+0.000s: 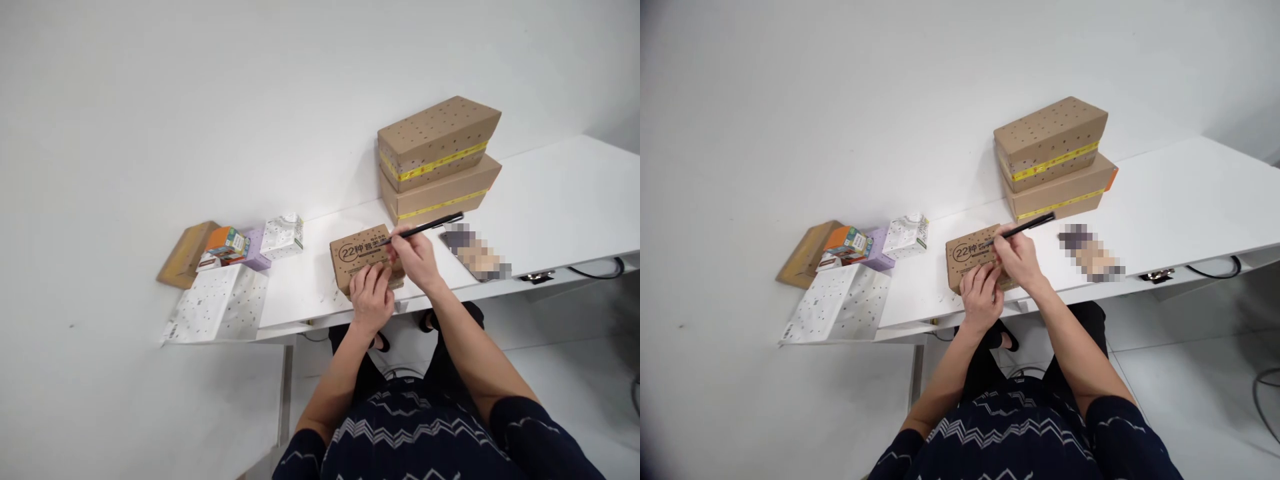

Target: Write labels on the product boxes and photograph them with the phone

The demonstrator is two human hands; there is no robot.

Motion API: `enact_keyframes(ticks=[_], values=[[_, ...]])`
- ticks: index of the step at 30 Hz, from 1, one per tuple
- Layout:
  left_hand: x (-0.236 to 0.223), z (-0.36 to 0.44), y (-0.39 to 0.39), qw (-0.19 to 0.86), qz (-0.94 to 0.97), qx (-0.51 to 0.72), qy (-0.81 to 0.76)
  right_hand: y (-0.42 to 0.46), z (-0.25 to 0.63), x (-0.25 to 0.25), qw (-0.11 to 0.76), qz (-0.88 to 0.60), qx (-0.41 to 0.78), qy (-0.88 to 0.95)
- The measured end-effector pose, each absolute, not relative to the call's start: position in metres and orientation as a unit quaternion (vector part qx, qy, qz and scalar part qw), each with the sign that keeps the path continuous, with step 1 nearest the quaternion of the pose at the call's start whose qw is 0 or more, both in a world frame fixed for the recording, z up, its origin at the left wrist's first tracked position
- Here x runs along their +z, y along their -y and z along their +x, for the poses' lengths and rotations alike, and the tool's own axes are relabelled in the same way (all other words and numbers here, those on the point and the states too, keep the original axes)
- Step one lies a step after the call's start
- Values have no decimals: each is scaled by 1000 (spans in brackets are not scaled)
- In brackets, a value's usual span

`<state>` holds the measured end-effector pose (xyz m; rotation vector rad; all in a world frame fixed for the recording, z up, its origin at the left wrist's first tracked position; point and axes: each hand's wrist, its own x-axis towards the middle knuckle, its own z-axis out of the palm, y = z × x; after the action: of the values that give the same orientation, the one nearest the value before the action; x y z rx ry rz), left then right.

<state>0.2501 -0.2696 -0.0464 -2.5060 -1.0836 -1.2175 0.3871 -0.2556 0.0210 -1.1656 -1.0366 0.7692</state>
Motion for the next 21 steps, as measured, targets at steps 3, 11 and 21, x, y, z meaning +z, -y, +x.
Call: enact_keyframes(ticks=[3,11,21], values=[[-51,249,267,93,-826,-418,366,247,378,15,575,-564,275,525],[-52,252,265,108,-814,-441,364,245,378,15,509,-591,240,578],[-50,252,265,115,-814,-439,362,243,377,14,489,-599,233,589]])
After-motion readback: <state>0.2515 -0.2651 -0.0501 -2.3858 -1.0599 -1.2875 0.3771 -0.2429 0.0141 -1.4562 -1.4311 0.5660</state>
